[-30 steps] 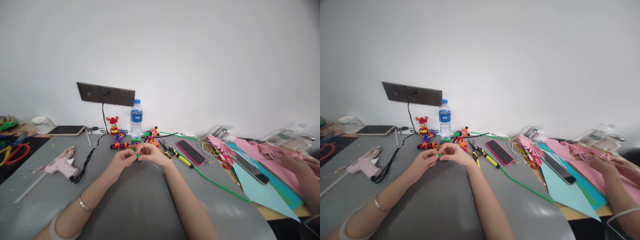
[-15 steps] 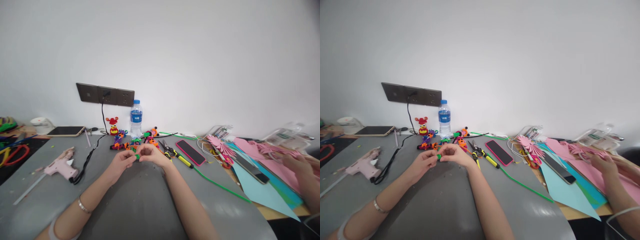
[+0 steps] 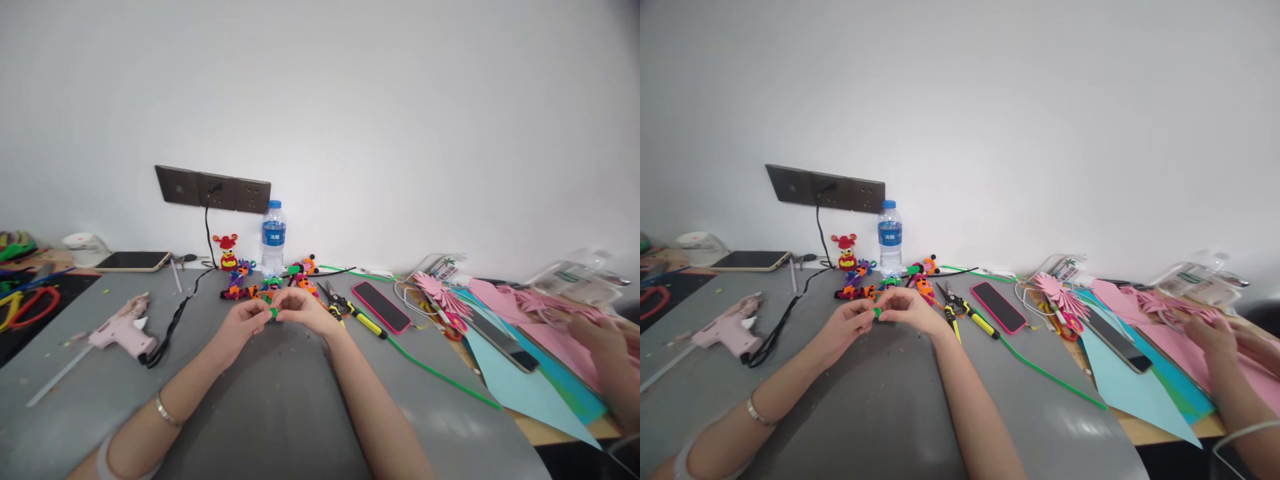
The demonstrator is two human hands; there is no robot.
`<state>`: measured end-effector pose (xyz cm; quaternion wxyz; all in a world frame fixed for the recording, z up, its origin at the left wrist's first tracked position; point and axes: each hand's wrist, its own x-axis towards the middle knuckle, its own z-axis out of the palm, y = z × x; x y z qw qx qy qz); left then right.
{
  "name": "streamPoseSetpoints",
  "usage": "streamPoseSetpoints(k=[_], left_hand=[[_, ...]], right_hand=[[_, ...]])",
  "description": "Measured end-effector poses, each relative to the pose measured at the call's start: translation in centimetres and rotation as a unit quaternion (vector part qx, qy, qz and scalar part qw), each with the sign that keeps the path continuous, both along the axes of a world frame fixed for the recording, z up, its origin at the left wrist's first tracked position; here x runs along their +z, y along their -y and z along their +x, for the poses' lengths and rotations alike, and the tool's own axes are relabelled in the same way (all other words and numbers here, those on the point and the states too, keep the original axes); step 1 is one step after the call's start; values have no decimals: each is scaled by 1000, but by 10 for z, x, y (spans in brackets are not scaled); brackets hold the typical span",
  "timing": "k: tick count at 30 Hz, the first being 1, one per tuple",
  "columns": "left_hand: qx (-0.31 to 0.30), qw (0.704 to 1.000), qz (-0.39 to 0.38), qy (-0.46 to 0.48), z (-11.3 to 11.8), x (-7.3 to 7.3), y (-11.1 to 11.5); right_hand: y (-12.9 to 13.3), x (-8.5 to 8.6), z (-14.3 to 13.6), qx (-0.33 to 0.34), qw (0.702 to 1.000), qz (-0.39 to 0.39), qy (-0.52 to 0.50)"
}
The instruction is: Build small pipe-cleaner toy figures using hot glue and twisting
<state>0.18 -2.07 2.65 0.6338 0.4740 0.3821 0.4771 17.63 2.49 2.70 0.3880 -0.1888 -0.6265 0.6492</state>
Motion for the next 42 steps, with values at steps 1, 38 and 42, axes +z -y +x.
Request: streamPoseSetpoints(k=[1, 38, 42], left_hand=[[5, 1000, 1, 2, 0, 0, -1], [71, 997, 3, -7, -1, 0, -2], [73, 997, 1, -11, -1, -2, -2]], right_hand=[[1, 0, -1, -5, 1000, 5, -3], [3, 0, -9, -96, 989, 110, 37], [3, 2, -7, -97, 987, 117, 54]])
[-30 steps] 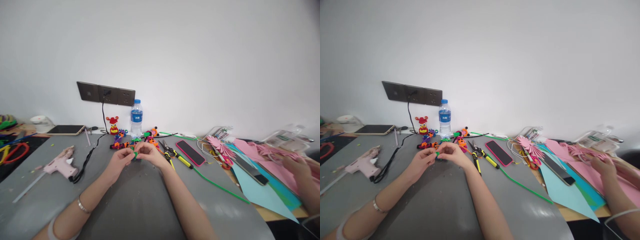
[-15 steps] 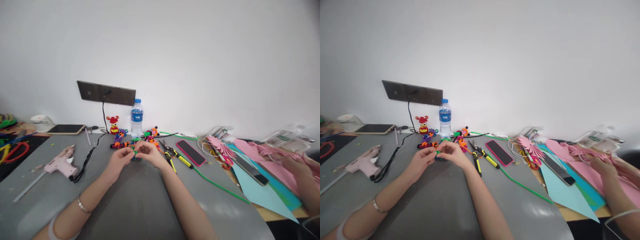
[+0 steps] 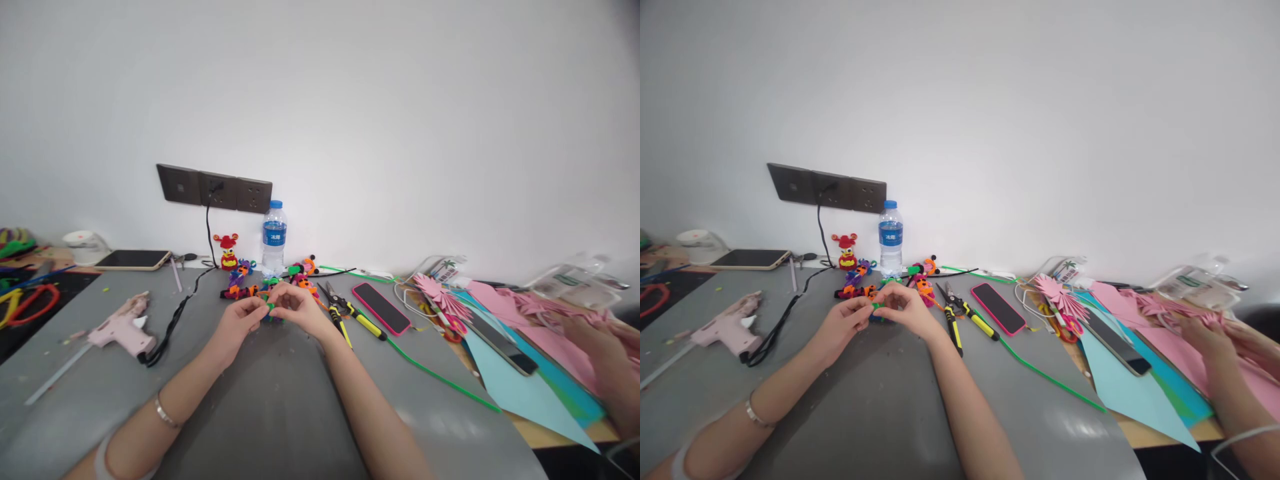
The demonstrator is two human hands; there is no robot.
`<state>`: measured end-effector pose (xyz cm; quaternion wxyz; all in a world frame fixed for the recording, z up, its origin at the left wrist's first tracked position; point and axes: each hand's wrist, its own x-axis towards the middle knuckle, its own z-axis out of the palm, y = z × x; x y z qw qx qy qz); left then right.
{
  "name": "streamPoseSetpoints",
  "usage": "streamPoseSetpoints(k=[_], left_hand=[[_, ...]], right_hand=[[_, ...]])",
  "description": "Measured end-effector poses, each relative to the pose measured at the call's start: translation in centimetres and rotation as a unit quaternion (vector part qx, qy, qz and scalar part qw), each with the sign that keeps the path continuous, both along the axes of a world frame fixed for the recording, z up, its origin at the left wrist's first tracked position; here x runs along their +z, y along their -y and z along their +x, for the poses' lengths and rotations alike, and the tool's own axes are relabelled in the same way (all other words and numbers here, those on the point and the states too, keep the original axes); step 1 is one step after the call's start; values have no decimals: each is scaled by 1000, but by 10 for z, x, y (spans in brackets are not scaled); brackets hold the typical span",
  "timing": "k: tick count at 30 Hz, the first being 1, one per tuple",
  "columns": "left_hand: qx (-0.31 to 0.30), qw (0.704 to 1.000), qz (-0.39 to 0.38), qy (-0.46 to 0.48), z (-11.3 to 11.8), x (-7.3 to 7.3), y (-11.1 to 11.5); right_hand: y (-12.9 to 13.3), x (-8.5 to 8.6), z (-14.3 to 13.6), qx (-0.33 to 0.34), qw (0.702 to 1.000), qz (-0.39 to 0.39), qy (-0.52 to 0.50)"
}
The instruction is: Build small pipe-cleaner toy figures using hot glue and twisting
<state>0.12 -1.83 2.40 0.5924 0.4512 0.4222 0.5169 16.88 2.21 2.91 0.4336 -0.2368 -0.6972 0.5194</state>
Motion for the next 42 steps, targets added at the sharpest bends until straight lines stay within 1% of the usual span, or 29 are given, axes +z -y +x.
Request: streamPoseSetpoints(k=[8, 14, 19, 27, 34, 42], left_hand=[[-4, 1000, -30, 6, -2, -5, -3], [-3, 999, -32, 5, 2, -2, 0], [0, 999, -41, 11, 4, -1, 1], [-3, 999, -46, 18, 1, -5, -1], [10, 999, -36, -2, 0, -6, -2], [25, 999, -31, -10, 1, -3, -2]], right_hand=[[0, 1, 1, -5, 1000, -6, 19], [-1, 1, 6, 16, 999, -28, 19], [-3, 1, 9, 14, 999, -10, 35], [0, 5, 9, 7, 999, 5, 33], [0, 6, 7, -4, 999, 15, 44], [3, 9, 5, -11, 999, 13, 44]])
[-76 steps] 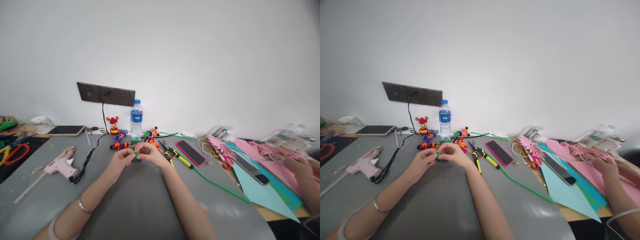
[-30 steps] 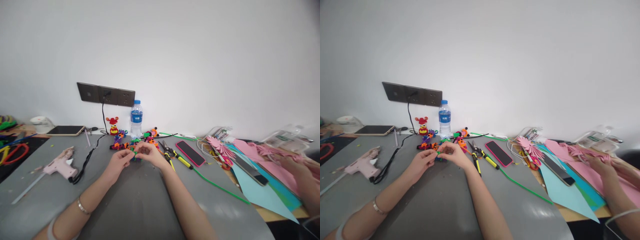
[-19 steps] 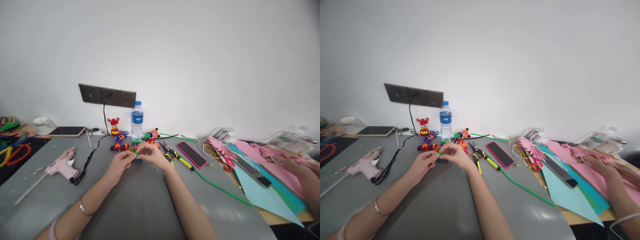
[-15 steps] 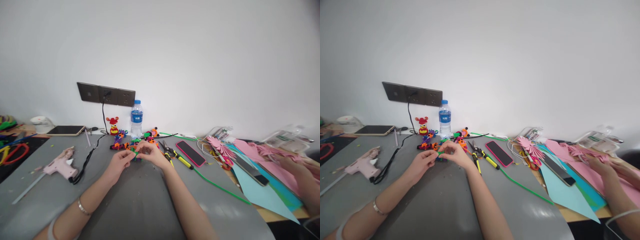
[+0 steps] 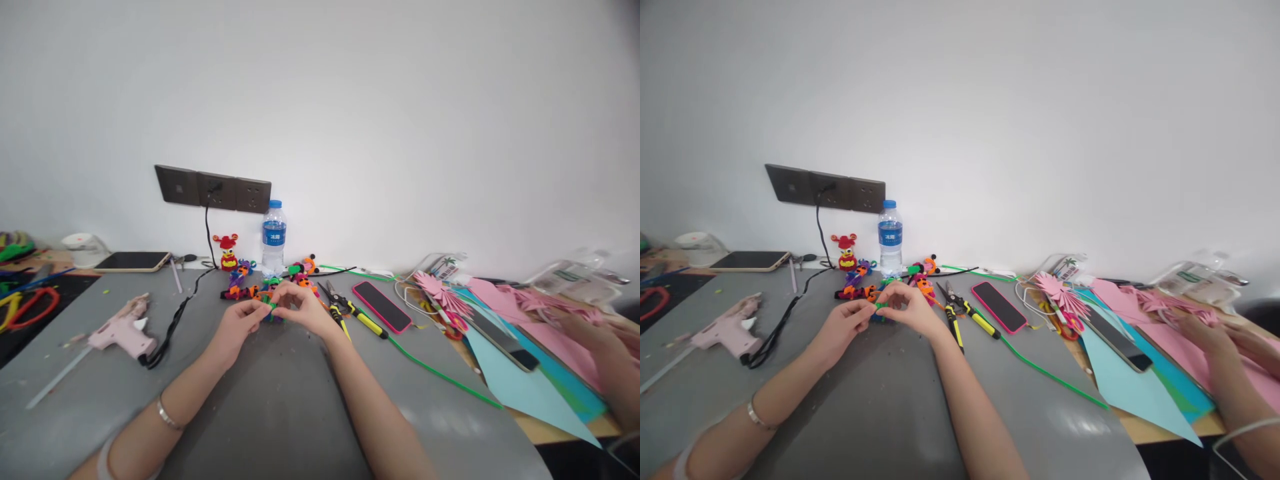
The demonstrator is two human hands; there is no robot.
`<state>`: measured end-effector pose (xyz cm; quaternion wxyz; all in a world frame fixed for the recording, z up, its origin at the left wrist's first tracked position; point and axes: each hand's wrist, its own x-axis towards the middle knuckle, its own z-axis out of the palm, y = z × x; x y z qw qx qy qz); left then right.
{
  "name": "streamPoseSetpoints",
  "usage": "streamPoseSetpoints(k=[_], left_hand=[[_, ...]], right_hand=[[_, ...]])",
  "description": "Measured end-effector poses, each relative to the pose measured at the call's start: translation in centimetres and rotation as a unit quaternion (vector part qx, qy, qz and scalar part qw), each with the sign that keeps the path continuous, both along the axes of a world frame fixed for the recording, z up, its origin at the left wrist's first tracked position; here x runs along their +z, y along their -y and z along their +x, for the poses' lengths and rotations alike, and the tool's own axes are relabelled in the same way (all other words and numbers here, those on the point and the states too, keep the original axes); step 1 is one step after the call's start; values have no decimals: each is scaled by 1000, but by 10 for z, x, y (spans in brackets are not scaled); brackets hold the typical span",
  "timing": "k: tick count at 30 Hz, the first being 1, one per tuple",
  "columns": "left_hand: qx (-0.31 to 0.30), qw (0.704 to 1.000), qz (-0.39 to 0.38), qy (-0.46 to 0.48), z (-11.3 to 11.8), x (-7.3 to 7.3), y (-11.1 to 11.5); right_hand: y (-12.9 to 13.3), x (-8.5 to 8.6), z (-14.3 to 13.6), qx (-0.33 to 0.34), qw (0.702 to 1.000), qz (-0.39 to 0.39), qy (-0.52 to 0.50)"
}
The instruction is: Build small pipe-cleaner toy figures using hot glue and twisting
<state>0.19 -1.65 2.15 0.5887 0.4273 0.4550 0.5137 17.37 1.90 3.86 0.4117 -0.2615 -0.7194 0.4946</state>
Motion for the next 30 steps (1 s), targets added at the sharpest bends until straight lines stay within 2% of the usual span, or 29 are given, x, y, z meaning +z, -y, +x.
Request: streamPoseSetpoints(k=[15, 22, 25, 27, 30], left_hand=[[-24, 1000, -1, 15, -2, -4, -2], [-37, 998, -12, 48, -2, -1, -2], [-15, 997, -11, 78, -4, 4, -5], [29, 994, -13, 109, -9, 7, -9], [127, 982, -25, 136, -18, 12, -17]], right_hand=[[-1, -3, 0, 1, 1000, -10, 1], [-2, -7, -1, 11, 1000, -19, -19], [-6, -10, 2, 12, 999, -25, -42], [-10, -10, 7, 2, 997, -27, -76], [-17, -7, 18, -35, 990, -20, -134]])
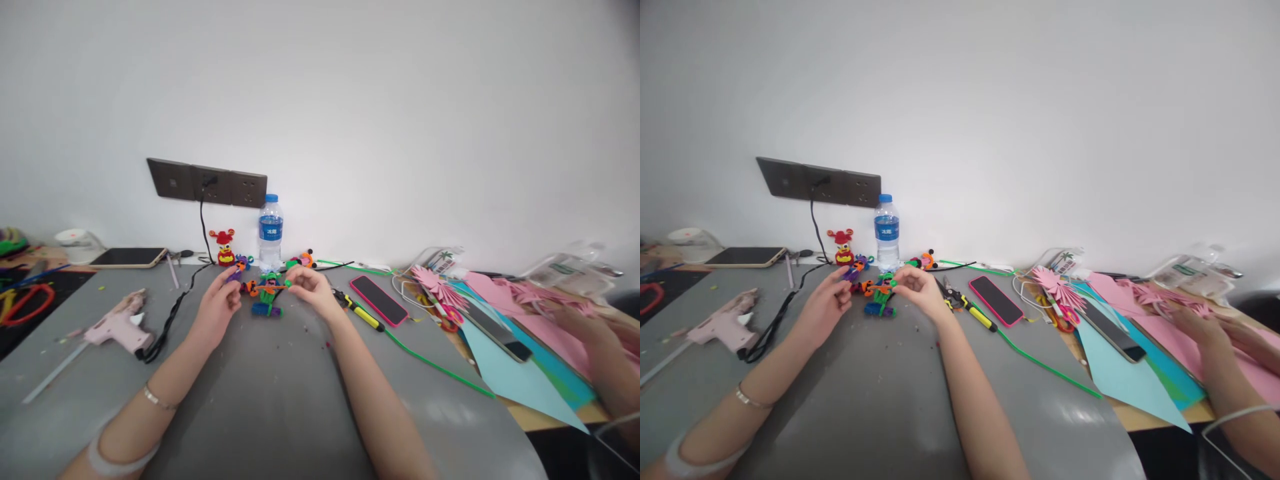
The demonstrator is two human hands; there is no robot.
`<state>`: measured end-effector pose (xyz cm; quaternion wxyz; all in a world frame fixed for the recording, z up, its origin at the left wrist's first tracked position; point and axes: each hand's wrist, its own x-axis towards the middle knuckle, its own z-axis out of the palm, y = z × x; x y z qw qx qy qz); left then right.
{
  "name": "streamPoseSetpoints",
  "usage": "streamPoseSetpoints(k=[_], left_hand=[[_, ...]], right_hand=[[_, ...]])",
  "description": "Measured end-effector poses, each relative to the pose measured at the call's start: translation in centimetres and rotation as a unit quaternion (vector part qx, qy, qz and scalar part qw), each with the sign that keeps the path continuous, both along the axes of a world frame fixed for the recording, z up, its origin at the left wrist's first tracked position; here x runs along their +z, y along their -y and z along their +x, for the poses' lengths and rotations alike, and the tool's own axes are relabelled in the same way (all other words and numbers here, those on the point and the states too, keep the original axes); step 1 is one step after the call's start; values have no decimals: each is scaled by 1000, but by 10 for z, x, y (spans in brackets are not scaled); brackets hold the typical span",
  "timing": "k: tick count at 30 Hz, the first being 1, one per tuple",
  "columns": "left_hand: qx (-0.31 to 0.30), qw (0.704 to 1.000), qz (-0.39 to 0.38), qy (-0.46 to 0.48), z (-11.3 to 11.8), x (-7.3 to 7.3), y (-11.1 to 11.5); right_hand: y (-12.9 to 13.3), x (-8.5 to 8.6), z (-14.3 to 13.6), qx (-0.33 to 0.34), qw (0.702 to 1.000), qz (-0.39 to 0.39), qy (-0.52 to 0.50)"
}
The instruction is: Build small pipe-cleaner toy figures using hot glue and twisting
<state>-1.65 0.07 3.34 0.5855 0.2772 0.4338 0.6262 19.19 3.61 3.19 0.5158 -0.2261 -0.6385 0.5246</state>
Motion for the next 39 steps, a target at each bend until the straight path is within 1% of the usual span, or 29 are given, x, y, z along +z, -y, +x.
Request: streamPoseSetpoints(k=[2, 4, 6, 9, 11, 12, 15, 17, 22, 26, 30, 34, 39], left_hand=[[24, 1000, -14, 13, -5, 1, -3], [22, 1000, -12, 11, -7, 1, -4], [-3, 1000, -1, -2, -5, 0, -1], [-75, 997, 17, -23, 0, -2, 5], [-92, 995, 29, -38, 3, -2, 8], [-83, 995, 38, -44, 3, -2, 8], [-24, 995, 79, -50, 0, 0, 6], [-1, 993, 98, -62, -3, 0, 4], [3, 992, 89, -88, -4, -2, 2], [11, 993, 88, -78, -4, -5, 2], [0, 994, 74, -80, -3, -6, 3], [-13, 993, 67, -98, 0, -8, 3], [-28, 991, 62, -115, 0, -14, 3]], right_hand=[[-4, 3, 8, -38, 999, 6, -34], [-7, 5, 14, -79, 995, 5, -64], [-9, 6, 19, -113, 989, -8, -92], [-12, 7, 25, -142, 980, -36, -133], [-13, 7, 29, -157, 974, -48, -155], [-14, 7, 30, -164, 971, -51, -163], [-15, 8, 33, -171, 968, -52, -173], [-15, 9, 34, -170, 970, -48, -168], [-13, 10, 31, -193, 974, -44, -111], [-14, 8, 31, -183, 977, -41, -105], [-14, 4, 30, -165, 980, -37, -108], [-13, 2, 23, -123, 986, -45, -106], [-3, -1, 1, -49, 998, -31, -3]])
